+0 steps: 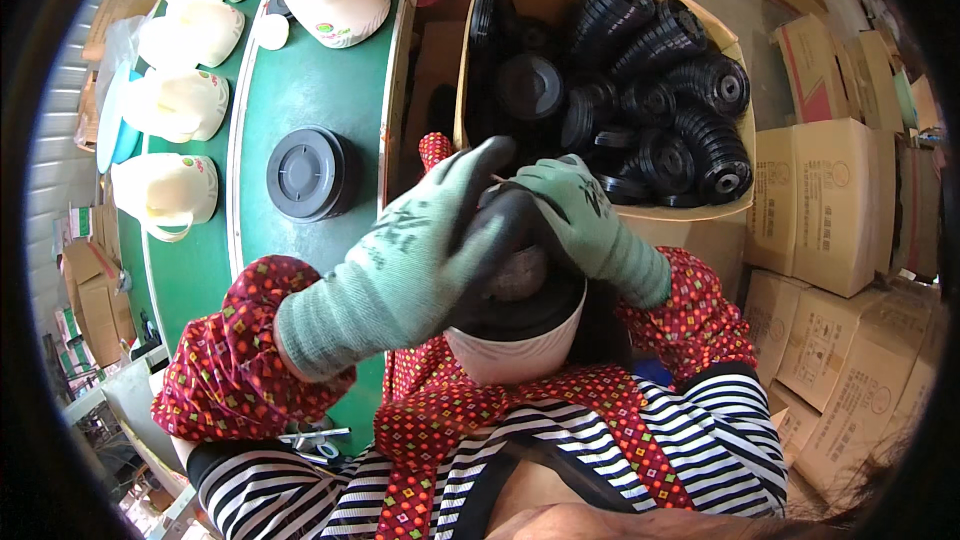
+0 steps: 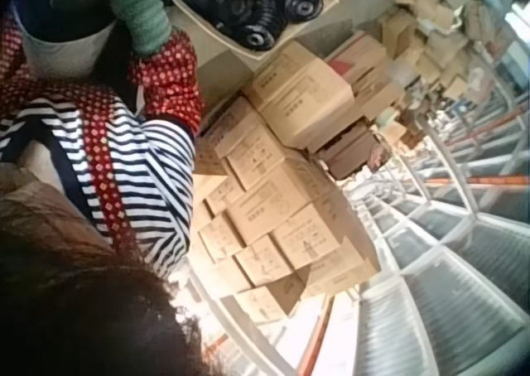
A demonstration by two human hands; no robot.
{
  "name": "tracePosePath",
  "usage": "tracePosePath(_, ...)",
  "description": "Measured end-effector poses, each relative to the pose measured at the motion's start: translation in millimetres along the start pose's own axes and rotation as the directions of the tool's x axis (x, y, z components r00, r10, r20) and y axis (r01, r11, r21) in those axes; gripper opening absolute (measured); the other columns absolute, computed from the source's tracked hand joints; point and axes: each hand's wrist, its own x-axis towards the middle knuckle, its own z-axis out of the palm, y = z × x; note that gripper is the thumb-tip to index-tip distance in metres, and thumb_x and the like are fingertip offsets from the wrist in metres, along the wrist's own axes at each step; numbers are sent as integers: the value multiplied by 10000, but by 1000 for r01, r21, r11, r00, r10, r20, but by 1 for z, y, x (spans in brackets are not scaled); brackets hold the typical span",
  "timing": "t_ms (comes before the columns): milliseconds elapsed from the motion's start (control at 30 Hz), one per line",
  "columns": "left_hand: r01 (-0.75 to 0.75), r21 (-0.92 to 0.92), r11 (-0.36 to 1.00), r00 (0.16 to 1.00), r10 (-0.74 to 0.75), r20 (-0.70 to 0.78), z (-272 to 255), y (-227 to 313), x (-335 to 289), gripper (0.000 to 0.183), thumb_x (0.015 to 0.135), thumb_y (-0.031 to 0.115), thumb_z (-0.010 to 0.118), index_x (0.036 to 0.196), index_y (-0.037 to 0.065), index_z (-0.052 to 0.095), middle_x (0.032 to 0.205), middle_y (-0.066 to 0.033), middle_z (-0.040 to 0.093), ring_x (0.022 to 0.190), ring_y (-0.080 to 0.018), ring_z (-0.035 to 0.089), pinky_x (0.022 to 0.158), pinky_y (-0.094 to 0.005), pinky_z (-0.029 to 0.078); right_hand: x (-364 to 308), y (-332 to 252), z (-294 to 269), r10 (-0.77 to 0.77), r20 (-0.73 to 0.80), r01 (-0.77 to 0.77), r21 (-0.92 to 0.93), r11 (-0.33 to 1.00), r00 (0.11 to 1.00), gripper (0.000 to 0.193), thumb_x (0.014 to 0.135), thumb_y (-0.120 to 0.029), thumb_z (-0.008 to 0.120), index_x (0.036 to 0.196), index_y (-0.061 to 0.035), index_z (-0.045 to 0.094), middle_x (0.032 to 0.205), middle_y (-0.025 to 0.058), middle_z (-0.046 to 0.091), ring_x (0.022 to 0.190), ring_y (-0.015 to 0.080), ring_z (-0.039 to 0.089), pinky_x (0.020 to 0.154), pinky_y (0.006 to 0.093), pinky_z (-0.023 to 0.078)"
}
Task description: The person assembles white pitchers by inserting black lids and internal components. They pick up each pitcher, insert the parts, and place the finished unit on the conveyor belt.
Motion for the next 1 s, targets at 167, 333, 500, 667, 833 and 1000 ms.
tracePosePath(167, -67, 188, 980, 995, 51, 89, -15, -79, 16, 491, 1041, 140, 631, 1481, -44, 511, 1397, -226, 606, 1149, -356, 678, 954, -396, 579, 4, -60, -30, 185, 198, -115, -321, 940, 963, 594, 815, -270, 716, 1348, -22, 630, 996, 141, 613, 927, 342, 605, 863, 494, 423)
tracePosePath(333, -353, 117, 928, 931, 361, -55, 19, -136, 61, 361, 1064, 259, 557, 1259, -7, 702, 1060, -159, 778, 944, -274, 753, 855, -382, 583, 10, -101, -42, 261, 341, -40, -539, 841, 903, 709, 903, -417, 676, 1463, 3, 557, 1083, 157, 583, 897, 294, 566, 815, 469, 437)
tracePosePath(500, -220, -398, 890, 972, 234, -15, 43, -153, 102, 365, 1072, 264, 544, 1165, -30, 739, 978, -163, 790, 868, -241, 764, 797, -347, 602, 25, -128, -25, 352, 360, 81, -790, 608, 864, 666, 961, -514, 610, 1399, -11, 607, 1016, 175, 621, 872, 294, 580, 799, 496, 433)
tracePosePath(667, -448, -71, 891, 888, 434, -150, 28, -143, 84, 329, 1066, 246, 596, 1090, -41, 754, 891, -197, 775, 793, -305, 756, 745, -393, 586, 21, -122, -32, 291, 301, -9, -681, 733, 908, 587, 950, -453, 645, 1359, -32, 633, 1037, 167, 609, 918, 310, 582, 867, 497, 436)
tracePosePath(833, -160, -149, 976, 982, 142, -126, -3, -136, 26, 333, 1063, 276, 647, 1030, -37, 757, 739, -92, 715, 682, -112, 634, 639, -320, 526, 9, -137, -47, -155, 233, 240, -399, 885, 960, 575, 895, -386, 699, 1346, -32, 655, 1407, 207, 584, 1333, 382, 522, 1162, 591, 341)
tracePosePath(1000, -130, -16, 991, 852, 103, -514, -22, -155, -49, 279, 1029, 218, 698, 916, -35, 733, 592, -83, 569, 608, -60, 425, 516, -352, 390, -36, -113, -23, -231, 100, 247, -193, 950, 968, 795, 791, -423, 814, 1481, -101, 587, 1513, 220, 529, 1432, 433, 466, 1225, 640, 273)
